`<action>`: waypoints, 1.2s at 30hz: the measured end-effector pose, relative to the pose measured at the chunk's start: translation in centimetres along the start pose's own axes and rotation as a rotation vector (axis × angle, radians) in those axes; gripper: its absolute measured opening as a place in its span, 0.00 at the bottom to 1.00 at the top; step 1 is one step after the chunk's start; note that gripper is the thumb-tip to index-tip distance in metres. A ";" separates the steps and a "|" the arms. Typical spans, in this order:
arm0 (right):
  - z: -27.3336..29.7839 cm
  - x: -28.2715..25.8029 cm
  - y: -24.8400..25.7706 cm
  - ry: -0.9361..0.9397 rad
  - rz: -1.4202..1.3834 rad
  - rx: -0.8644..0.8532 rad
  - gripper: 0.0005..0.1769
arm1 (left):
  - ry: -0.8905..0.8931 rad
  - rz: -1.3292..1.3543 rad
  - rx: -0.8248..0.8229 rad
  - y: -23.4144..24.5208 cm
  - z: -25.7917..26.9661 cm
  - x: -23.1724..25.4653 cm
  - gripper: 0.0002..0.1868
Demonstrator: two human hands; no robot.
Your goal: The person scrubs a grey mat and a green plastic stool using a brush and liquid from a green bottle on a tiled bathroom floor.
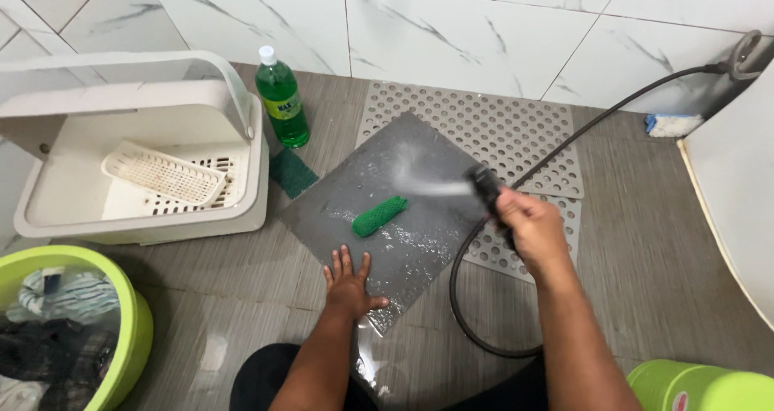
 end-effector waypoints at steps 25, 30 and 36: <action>-16.9 20.4 -1.7 -0.423 0.928 -0.246 0.28 | -0.221 0.164 0.269 7.0 -11.3 -3.8 0.42; -21.1 25.4 -1.3 -0.276 1.144 -0.244 0.40 | -0.182 0.155 0.430 9.3 -14.0 -1.4 0.46; -24.1 24.7 -1.3 -0.422 1.188 -0.299 0.42 | -0.061 0.038 0.485 10.6 -15.7 0.3 0.46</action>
Point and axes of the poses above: each hand's wrist, its own z-axis away from the middle knuckle, its own y-axis out of the back of the hand, x = y × z, the point moved 6 cm from there along -z, towards the middle knuckle, and after that the axes turned 2 degrees about y, right-handed, at the moved point
